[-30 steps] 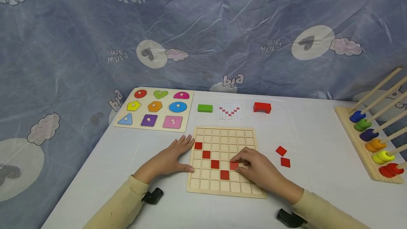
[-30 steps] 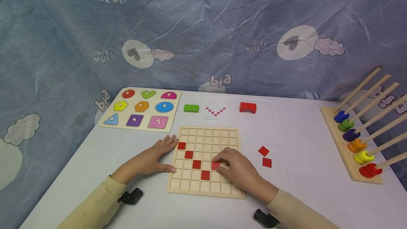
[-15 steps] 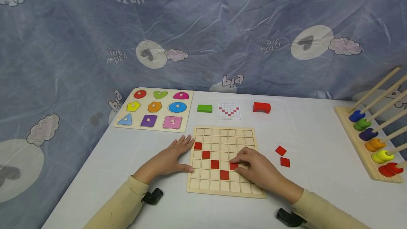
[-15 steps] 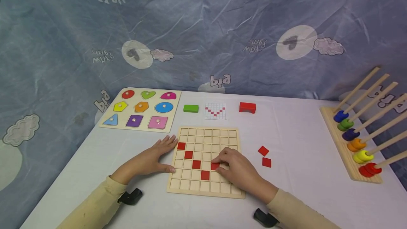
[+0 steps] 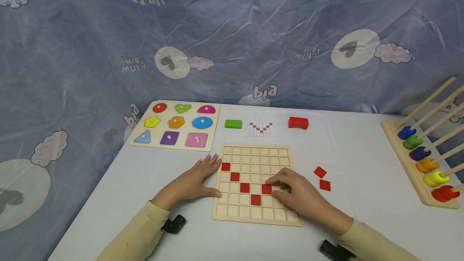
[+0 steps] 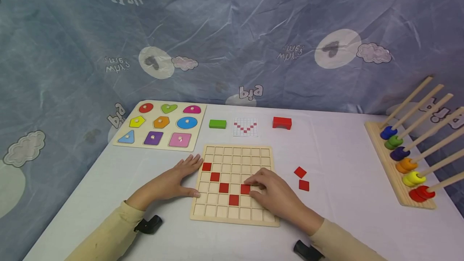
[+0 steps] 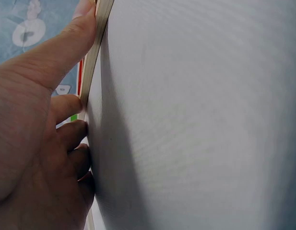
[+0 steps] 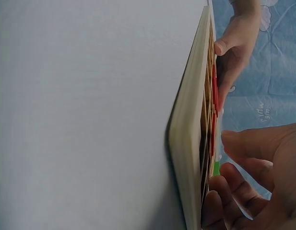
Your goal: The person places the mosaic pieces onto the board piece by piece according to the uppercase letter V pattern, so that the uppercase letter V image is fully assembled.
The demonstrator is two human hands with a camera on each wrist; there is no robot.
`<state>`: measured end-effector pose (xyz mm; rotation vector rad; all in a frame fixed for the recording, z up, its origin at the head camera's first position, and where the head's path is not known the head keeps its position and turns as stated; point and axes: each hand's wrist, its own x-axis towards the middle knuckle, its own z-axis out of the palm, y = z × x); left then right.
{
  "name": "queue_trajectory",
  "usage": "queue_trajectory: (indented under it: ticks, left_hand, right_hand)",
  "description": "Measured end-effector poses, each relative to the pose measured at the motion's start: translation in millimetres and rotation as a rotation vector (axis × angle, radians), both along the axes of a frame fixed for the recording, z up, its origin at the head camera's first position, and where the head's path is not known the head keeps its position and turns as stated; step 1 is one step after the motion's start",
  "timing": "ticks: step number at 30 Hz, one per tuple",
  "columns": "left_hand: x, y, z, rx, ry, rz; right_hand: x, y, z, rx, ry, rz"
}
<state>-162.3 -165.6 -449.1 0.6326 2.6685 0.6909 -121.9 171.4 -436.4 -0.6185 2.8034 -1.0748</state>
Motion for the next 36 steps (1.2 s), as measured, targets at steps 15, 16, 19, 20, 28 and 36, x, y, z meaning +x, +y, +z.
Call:
queue_trajectory:
  ticks: [15, 16, 19, 20, 28, 36]
  left_hand:
    - [1.1, -0.7, 1.0, -0.012, 0.000, -0.003]
    - [1.0, -0.7, 1.2, -0.015, -0.001, -0.003]
    - [0.3, -0.4, 1.0, -0.011, -0.001, -0.002]
    - [0.2, -0.2, 1.2, -0.014, -0.001, -0.003]
    - [-0.6, -0.2, -1.2, -0.019, 0.000, -0.004]
    - [-1.6, -0.7, -1.1, -0.020, 0.004, -0.007]
  right_hand:
    - [8.9, 31.9, 1.6, -0.019, 0.074, -0.013]
    - [9.2, 35.0, 1.4, -0.022, 0.086, -0.012]
    - [10.1, 44.8, 0.2, -0.034, 0.119, -0.010]
    - [10.4, 48.4, -0.3, -0.034, 0.130, -0.013]
    - [11.0, 77.7, -2.7, -0.001, 0.212, -0.080]
    - [7.5, 104.8, -4.9, 0.071, 0.203, -0.145]
